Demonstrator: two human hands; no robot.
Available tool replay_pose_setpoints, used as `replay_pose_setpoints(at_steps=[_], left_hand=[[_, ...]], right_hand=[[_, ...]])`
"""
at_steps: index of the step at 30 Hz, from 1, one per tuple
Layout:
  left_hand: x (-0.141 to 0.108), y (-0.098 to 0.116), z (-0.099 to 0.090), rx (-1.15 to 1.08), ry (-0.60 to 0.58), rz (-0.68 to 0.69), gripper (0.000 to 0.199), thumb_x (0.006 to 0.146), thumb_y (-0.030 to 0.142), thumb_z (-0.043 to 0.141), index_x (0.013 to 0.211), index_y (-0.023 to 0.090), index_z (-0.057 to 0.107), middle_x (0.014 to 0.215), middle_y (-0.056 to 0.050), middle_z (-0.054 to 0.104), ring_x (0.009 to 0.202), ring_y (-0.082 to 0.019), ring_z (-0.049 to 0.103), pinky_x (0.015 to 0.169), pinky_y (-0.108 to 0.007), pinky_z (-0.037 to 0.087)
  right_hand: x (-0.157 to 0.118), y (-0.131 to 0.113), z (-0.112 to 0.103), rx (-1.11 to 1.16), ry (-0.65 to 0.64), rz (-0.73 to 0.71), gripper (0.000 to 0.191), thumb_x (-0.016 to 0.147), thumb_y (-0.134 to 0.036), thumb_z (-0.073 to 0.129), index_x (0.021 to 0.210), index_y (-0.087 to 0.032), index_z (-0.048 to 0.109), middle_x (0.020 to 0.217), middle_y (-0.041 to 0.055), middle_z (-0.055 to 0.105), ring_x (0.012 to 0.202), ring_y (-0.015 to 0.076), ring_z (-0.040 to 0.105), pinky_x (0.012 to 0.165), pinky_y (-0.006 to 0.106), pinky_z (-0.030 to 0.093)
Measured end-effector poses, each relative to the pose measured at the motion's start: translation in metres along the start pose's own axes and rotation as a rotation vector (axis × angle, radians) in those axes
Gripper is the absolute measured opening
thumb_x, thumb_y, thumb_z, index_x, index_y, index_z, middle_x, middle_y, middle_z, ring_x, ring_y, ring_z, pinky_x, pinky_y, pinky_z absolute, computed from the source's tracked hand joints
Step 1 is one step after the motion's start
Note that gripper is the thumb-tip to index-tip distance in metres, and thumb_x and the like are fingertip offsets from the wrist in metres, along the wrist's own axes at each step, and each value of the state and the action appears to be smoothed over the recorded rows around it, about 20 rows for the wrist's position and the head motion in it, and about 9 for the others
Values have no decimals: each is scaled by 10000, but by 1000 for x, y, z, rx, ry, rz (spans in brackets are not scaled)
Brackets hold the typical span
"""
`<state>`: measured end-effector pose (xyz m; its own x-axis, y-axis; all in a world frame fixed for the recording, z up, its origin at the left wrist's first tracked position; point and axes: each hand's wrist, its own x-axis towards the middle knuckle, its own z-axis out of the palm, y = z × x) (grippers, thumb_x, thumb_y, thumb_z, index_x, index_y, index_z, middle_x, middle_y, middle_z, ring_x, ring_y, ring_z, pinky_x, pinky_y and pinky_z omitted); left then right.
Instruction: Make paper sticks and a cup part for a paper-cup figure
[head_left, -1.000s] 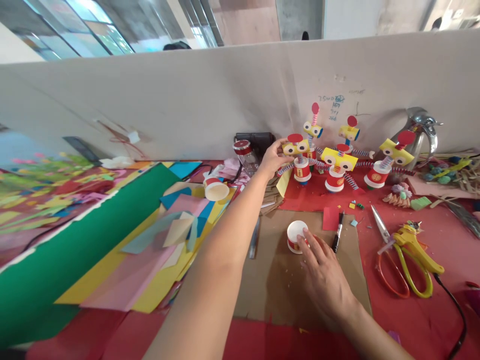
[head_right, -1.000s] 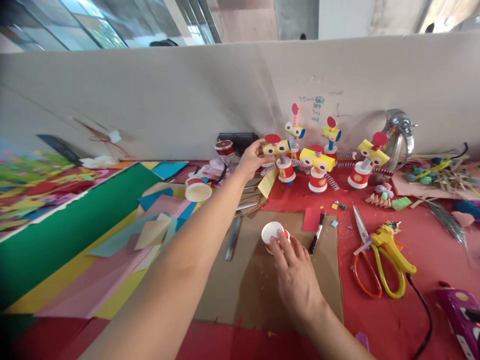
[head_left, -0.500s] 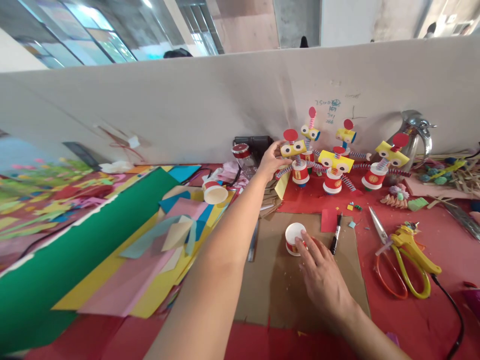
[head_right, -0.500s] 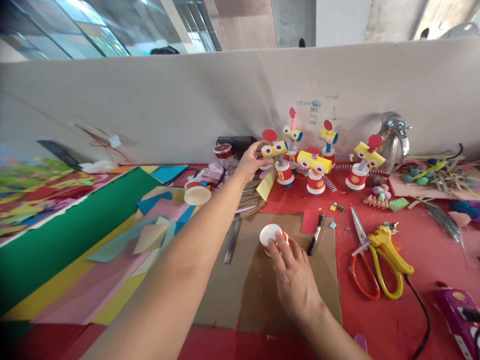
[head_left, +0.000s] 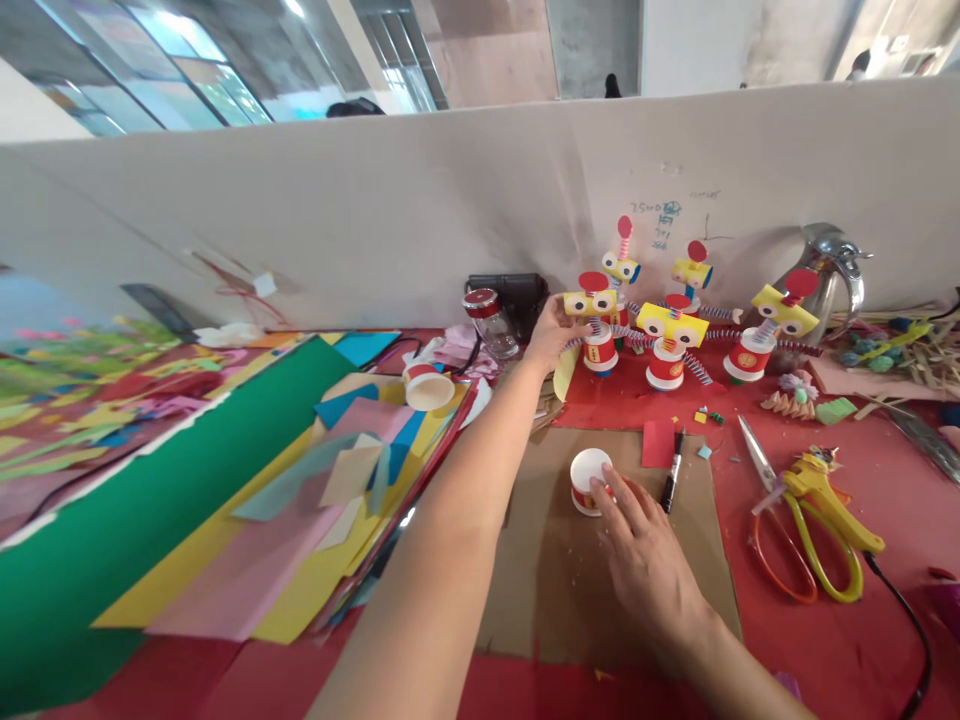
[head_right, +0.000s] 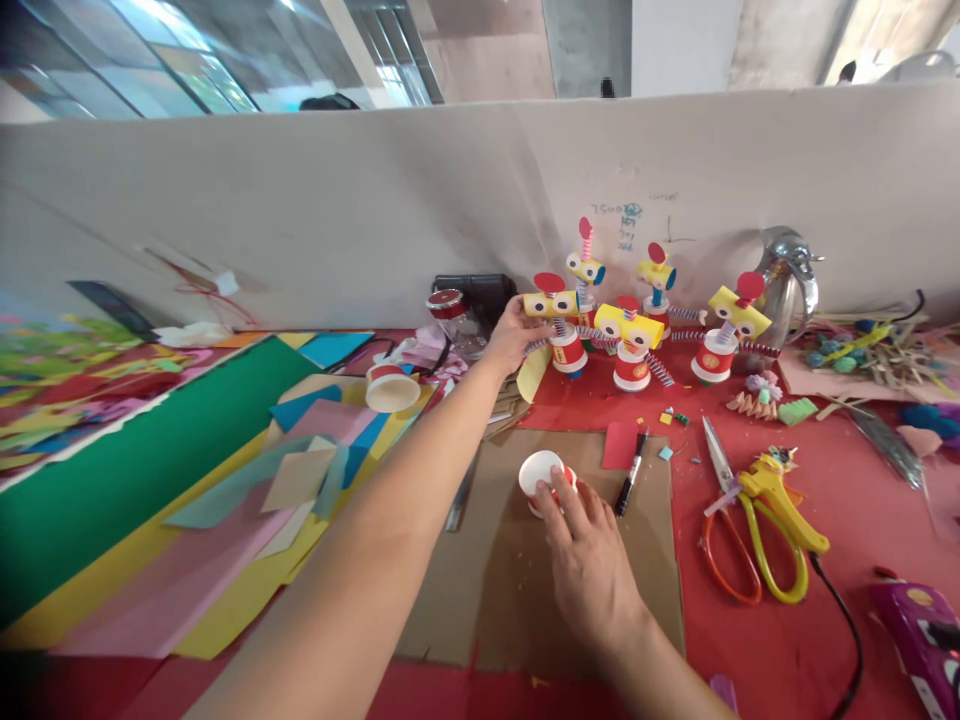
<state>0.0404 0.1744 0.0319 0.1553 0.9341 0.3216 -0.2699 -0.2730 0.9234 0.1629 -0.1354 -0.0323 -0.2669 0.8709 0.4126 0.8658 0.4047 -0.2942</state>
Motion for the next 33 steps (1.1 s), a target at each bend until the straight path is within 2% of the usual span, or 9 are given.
replay_pose_setpoints(at_steps=[6, 11, 16, 24, 33], left_hand=[[2, -3, 1, 30, -50, -33, 716, 405, 155, 875, 1012, 231, 503, 1002, -22, 697, 1020, -229, 678, 898, -355, 523], [4, -3, 2, 92, 1, -87, 718, 395, 129, 877, 1004, 215, 507, 941, -31, 706, 936, -263, 698, 805, -377, 552], [4, -6, 4, 124, 68, -83, 651, 400, 157, 872, 934, 216, 505, 870, 8, 684, 882, -233, 687, 830, -383, 542], [3, 7, 8, 160, 12, -228, 605, 415, 70, 840, 918, 196, 530, 740, 19, 687, 821, -234, 703, 809, -373, 547], [0, 18, 11, 193, -14, -253, 593, 440, 13, 827, 949, 193, 582, 737, 22, 710, 824, -238, 719, 848, -397, 559]], right_hand=[[0, 0, 1, -14, -9, 3, 761, 835, 33, 417, 1541, -236, 333, 1524, 115, 477, 1250, 297, 562, 933, 487, 568], [0, 0, -1, -15, -15, 1, 775, 838, 30, 408, 1554, -244, 299, 1531, 111, 468, 1258, 290, 557, 940, 488, 566], [2, -1, -3, -19, -27, 5, 723, 841, 17, 426, 1521, -221, 369, 1529, 111, 471, 1257, 296, 553, 949, 490, 561], [3, -2, -6, -40, -71, 13, 673, 851, 3, 443, 1488, -212, 430, 1551, 90, 445, 1272, 301, 530, 972, 483, 544], [3, -2, -6, -29, -77, 16, 690, 853, -4, 443, 1509, -215, 403, 1567, 82, 422, 1268, 301, 530, 969, 475, 542]])
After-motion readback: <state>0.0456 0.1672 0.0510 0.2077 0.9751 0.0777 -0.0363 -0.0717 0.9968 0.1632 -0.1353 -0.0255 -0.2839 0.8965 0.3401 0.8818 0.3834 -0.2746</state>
